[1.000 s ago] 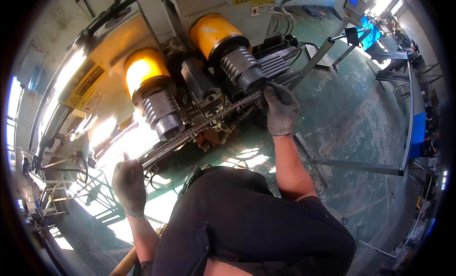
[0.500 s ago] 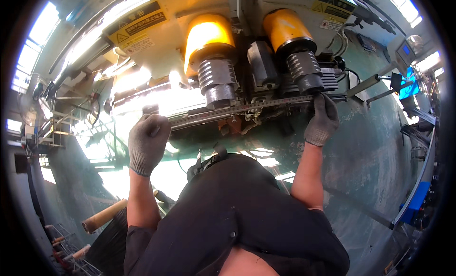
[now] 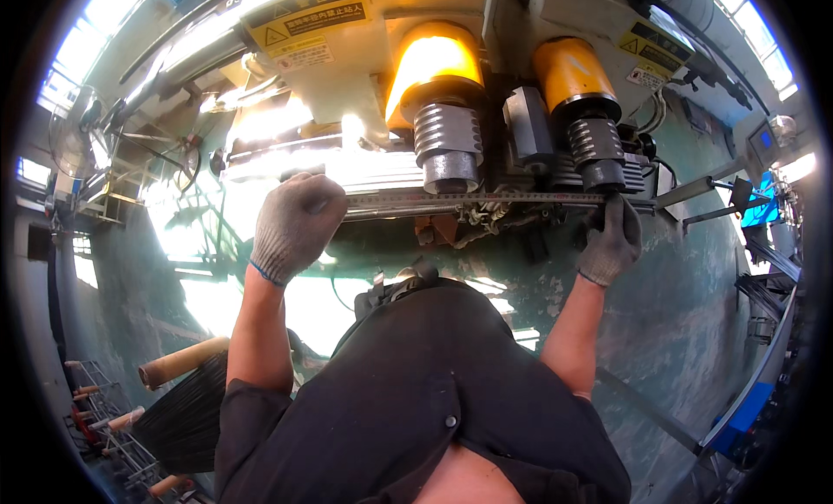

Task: The person repeatedly measures metal rods using a tape measure and caliper in a workshop. They place rods into a machine, measure their length, and then use a caliper to check dimensions before removing them.

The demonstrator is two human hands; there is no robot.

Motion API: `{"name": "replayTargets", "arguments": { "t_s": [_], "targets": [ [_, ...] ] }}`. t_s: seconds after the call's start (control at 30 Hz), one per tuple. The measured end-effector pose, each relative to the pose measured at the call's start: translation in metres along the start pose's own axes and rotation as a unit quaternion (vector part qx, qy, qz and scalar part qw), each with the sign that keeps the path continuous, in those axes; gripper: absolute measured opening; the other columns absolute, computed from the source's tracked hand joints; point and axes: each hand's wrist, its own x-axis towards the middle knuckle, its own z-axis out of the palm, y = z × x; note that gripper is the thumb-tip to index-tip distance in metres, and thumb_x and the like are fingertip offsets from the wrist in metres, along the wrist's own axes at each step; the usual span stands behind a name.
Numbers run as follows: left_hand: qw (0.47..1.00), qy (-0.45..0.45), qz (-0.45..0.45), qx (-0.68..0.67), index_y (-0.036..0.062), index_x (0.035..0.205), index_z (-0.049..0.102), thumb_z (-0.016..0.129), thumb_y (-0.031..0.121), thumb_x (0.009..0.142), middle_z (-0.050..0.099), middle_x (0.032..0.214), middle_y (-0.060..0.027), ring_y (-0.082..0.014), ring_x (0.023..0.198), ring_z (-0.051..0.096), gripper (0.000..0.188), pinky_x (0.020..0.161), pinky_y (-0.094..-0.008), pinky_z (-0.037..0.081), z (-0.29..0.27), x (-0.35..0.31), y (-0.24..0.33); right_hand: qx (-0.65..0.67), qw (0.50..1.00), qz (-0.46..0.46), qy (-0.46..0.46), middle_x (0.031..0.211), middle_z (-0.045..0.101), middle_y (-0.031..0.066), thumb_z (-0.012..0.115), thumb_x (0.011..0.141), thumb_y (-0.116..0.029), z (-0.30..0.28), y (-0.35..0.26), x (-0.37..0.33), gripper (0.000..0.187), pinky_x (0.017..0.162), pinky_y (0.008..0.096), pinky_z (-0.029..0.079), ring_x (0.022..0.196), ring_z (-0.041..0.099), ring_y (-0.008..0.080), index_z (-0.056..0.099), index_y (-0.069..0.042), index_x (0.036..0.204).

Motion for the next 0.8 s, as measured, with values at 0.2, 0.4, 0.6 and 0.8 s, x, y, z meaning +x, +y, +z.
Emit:
{"name": "replayTargets", "arguments": {
  "t_s": [0.2, 0.4, 0.6, 0.8],
  "targets": [
    [1.0, -0.009, -0.015, -0.015, 0.0074, 0.099, 0.083, 0.08, 0.015, 0.098, 0.079, 0.094, -0.0141, -0.0325, 0.09, 0.078, 0.008, 0.086, -0.0434, 0.061, -0.0002, -0.0006, -0.0023, 0.009, 1.0, 0.009, 0.007, 0.097, 0.08, 0.0076, 0.084, 0.108, -0.014, -0.0016, 0.0038, 0.0013, 0.024, 0.066, 0.0297, 0.054, 0.072, 0.066, 0.0122, 0.083, 0.008, 0.117],
    [0.999, -0.024, -0.041, -0.014, 0.009, 0.099, 0.084, 0.08, 0.016, 0.097, 0.078, 0.093, -0.0135, -0.0337, 0.089, 0.076, 0.008, 0.084, -0.045, 0.061, -0.0014, -0.0028, 0.001, 0.016, 1.0, 0.014, 0.009, 0.098, 0.08, 0.008, 0.085, 0.108, -0.014, 0.0009, 0.001, -0.0021, 0.025, 0.067, 0.0291, 0.055, 0.073, 0.067, 0.0128, 0.082, 0.008, 0.117],
    [1.0, -0.01, -0.028, 0.006, 0.0119, 0.097, 0.084, 0.08, 0.016, 0.095, 0.076, 0.092, -0.0134, -0.0356, 0.087, 0.075, 0.006, 0.082, -0.0474, 0.06, 0.0062, -0.0039, -0.0012, 0.025, 0.999, 0.02, 0.017, 0.1, 0.081, 0.0085, 0.085, 0.108, -0.015, 0.0014, 0.0033, -0.0019, 0.025, 0.067, 0.0291, 0.055, 0.073, 0.068, 0.0132, 0.082, 0.008, 0.118],
    [1.0, -0.006, -0.023, -0.011, 0.011, 0.095, 0.084, 0.08, 0.015, 0.094, 0.076, 0.092, -0.0132, -0.0349, 0.087, 0.076, 0.006, 0.082, -0.0459, 0.06, 0.003, -0.0027, 0.0026, 0.02, 1.0, 0.009, 0.015, 0.1, 0.081, 0.0086, 0.085, 0.108, -0.015, 0.0035, -0.0015, -0.0046, 0.025, 0.067, 0.0297, 0.055, 0.073, 0.068, 0.0135, 0.082, 0.009, 0.118]
  ]
}}
